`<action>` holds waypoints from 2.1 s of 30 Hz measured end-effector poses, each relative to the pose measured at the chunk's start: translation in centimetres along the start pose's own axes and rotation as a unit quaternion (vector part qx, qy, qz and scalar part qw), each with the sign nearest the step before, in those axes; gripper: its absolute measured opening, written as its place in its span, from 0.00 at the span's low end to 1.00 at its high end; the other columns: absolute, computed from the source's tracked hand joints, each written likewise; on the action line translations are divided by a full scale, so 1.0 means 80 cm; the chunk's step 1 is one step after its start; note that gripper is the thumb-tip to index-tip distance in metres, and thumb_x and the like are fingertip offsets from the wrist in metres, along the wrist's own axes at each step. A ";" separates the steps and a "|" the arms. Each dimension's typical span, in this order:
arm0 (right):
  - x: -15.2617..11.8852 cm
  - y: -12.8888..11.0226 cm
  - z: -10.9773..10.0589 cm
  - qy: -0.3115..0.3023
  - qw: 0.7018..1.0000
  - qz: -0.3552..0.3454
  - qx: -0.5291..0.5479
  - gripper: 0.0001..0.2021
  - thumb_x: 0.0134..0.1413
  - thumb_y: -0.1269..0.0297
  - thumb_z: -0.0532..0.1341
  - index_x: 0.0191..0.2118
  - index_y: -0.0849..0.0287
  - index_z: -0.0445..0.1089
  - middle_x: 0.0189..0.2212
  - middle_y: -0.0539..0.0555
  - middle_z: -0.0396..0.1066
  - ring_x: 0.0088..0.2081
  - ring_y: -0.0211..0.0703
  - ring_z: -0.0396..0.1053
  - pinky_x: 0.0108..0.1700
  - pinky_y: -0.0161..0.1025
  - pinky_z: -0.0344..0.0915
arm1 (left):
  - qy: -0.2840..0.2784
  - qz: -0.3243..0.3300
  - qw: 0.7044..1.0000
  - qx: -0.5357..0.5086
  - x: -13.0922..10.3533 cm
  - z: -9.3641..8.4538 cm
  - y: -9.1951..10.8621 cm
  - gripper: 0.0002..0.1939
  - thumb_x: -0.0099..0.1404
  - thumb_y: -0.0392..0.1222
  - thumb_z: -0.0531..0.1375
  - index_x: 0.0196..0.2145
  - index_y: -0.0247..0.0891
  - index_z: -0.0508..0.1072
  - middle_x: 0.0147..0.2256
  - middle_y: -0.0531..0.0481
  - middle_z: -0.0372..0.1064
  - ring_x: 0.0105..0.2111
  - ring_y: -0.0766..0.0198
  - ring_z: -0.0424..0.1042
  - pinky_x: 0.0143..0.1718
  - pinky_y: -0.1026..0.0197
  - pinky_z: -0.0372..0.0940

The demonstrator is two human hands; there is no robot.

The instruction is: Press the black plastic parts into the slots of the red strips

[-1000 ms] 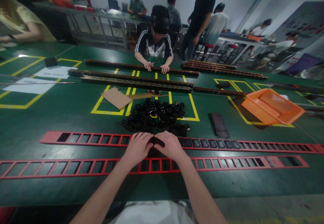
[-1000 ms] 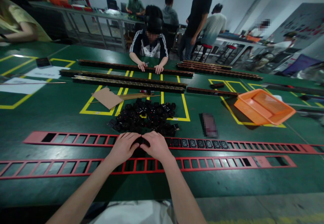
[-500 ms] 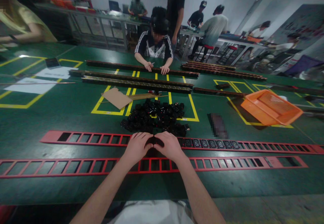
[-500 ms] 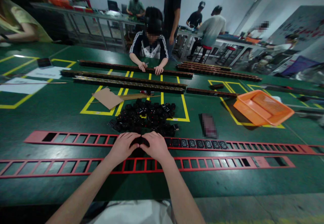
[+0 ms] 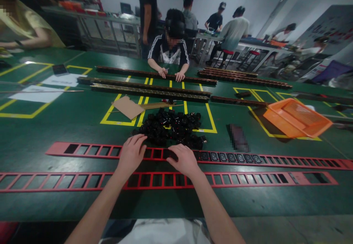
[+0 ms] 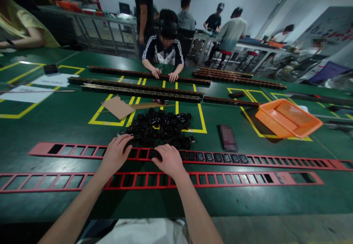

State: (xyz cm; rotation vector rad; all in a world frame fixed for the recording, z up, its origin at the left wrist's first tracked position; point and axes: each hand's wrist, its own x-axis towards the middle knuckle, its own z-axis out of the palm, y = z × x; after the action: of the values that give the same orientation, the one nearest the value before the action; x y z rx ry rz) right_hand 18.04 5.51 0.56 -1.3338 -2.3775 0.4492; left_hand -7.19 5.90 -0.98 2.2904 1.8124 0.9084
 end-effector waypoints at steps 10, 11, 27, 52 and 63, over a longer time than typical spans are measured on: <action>-0.001 -0.002 -0.001 0.002 1.000 0.005 0.001 0.17 0.55 0.60 0.66 0.50 0.55 0.70 0.47 0.54 0.74 0.50 0.48 0.68 0.52 0.46 0.63 | -0.043 -0.045 0.993 0.097 0.016 -0.011 -0.046 0.24 0.66 0.38 0.52 0.59 0.39 0.64 0.59 0.40 0.61 0.54 0.45 0.64 0.53 0.42 0.65; -0.001 -0.002 -0.001 0.003 1.000 0.005 0.003 0.17 0.55 0.60 0.66 0.50 0.55 0.70 0.47 0.54 0.74 0.50 0.48 0.68 0.52 0.46 0.63 | -0.050 -0.045 0.994 0.083 0.017 -0.009 -0.048 0.23 0.67 0.39 0.52 0.59 0.39 0.65 0.59 0.40 0.61 0.54 0.46 0.65 0.54 0.43 0.65; 0.001 -0.003 -0.001 0.000 1.000 0.005 -0.003 0.16 0.55 0.60 0.66 0.49 0.56 0.70 0.47 0.55 0.74 0.49 0.49 0.68 0.51 0.46 0.63 | -0.016 -0.126 0.992 0.020 0.015 -0.010 -0.037 0.16 0.60 0.50 0.63 0.43 0.42 0.68 0.47 0.45 0.57 0.46 0.50 0.69 0.49 0.49 0.69; 0.003 -0.001 -0.004 -0.028 0.999 -0.014 -0.023 0.22 0.55 0.56 0.67 0.54 0.53 0.69 0.49 0.54 0.73 0.50 0.49 0.66 0.52 0.47 0.63 | 0.040 -0.089 0.981 -0.168 0.001 -0.014 0.012 0.25 0.61 0.36 0.58 0.56 0.40 0.64 0.49 0.45 0.64 0.50 0.55 0.67 0.54 0.50 0.65; -0.012 0.026 -0.024 -0.046 0.999 0.001 -0.012 0.21 0.51 0.58 0.70 0.51 0.53 0.70 0.46 0.54 0.73 0.49 0.48 0.67 0.50 0.47 0.64 | -0.086 -0.056 0.965 -0.240 -0.005 0.011 0.052 0.34 0.59 0.32 0.59 0.62 0.45 0.58 0.46 0.48 0.62 0.48 0.58 0.67 0.54 0.51 0.64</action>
State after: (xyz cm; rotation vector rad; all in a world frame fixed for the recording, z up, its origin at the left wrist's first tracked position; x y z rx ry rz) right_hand 20.98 5.88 1.16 -1.3533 -2.4630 0.4943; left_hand -3.20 4.57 -0.16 1.8822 1.4388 0.9680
